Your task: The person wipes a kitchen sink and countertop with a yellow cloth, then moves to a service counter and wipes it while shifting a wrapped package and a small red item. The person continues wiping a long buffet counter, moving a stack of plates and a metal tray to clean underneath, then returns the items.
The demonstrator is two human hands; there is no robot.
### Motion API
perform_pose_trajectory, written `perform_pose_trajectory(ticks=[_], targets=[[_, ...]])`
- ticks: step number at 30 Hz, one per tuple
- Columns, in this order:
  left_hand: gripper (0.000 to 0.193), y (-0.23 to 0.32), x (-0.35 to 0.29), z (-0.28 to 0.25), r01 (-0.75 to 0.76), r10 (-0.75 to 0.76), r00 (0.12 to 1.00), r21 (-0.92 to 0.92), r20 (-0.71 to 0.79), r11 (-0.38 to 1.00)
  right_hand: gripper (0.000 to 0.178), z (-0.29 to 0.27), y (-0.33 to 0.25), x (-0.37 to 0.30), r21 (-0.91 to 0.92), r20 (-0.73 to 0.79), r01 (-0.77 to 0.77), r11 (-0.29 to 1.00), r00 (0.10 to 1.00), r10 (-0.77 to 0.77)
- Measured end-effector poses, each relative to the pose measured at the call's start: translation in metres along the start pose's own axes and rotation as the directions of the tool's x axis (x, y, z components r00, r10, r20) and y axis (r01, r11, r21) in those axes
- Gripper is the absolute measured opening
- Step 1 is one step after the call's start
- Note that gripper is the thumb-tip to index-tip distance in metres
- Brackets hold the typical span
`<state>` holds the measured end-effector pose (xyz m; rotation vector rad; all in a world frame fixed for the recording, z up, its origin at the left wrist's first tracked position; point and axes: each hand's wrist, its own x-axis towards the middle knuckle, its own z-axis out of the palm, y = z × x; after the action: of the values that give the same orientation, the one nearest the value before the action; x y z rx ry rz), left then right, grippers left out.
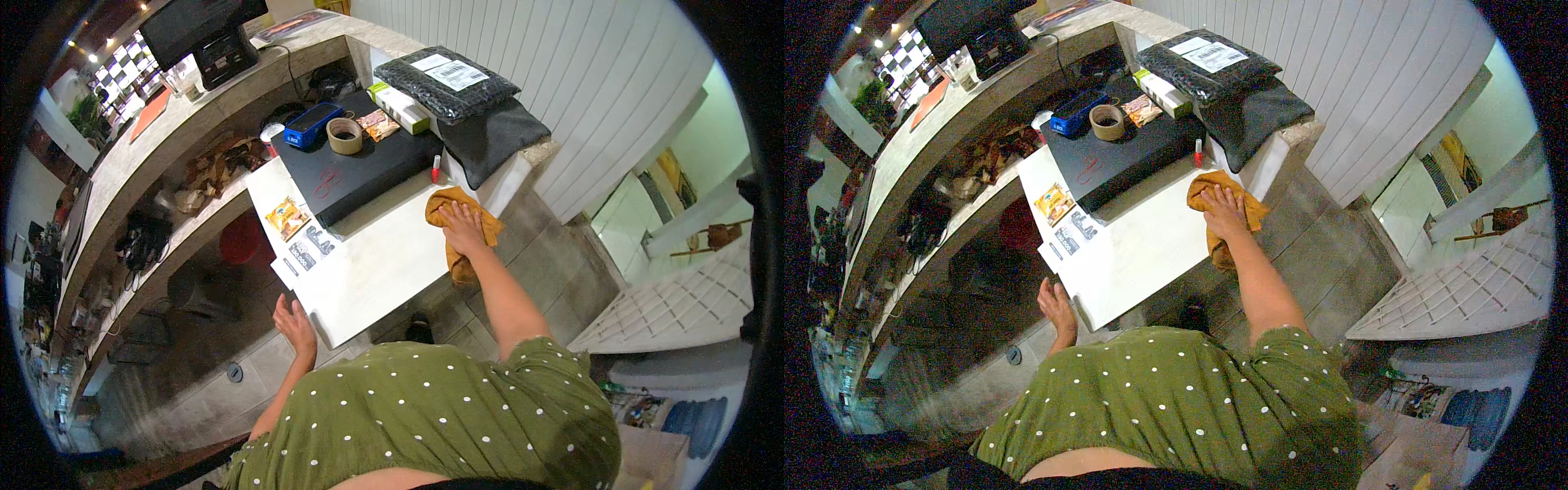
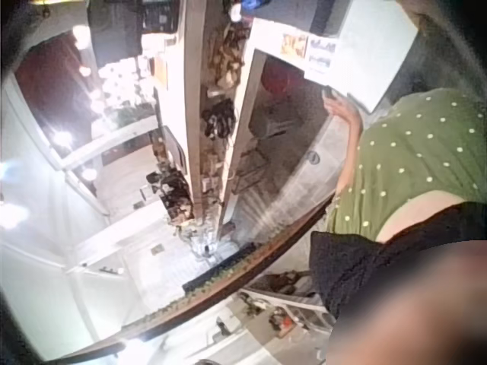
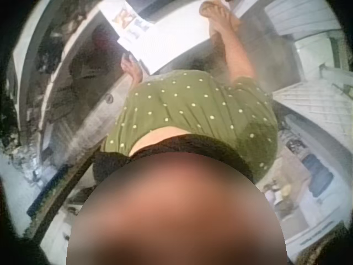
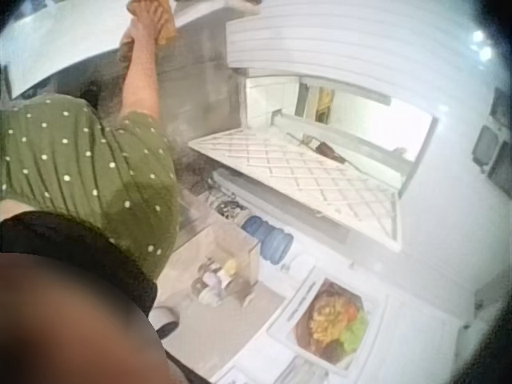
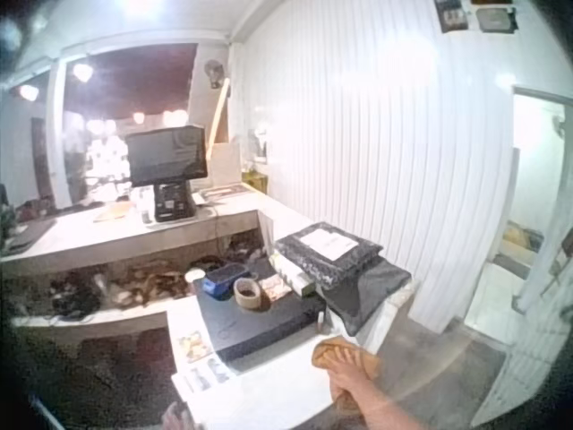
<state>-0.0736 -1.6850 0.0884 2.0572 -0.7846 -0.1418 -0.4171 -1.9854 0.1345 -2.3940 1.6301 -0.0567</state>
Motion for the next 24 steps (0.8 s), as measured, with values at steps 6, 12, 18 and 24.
perform_pose_trajectory(ticks=[6, 12, 18, 24], targets=[[0.048, 0.057, -0.013, 0.04, -0.184, 0.191, 0.981, 0.171, -0.025, 0.968, 0.06, 0.006, 0.002, -0.006, -0.058, -0.098, 0.101, 0.993, 0.989, -0.107], [0.038, 0.092, -0.017, 0.038, -0.341, 0.343, 0.939, 0.104, -0.001, 0.934, 0.062, 0.017, -0.002, -0.036, -0.051, -0.178, 0.275, 0.96, 0.943, -0.279], [0.019, 0.225, 0.055, 0.113, -0.383, 0.476, 0.863, -0.395, 0.169, 0.835, 0.06, 0.008, -0.002, -0.013, -0.013, -0.172, 0.331, 0.943, 0.929, -0.328], [0.055, 0.354, 0.164, 0.193, 0.634, 0.082, 0.686, -0.65, 0.723, 0.419, 0.059, 0.014, 0.005, -0.003, -0.005, -0.359, 0.413, 0.911, 0.85, -0.387]])
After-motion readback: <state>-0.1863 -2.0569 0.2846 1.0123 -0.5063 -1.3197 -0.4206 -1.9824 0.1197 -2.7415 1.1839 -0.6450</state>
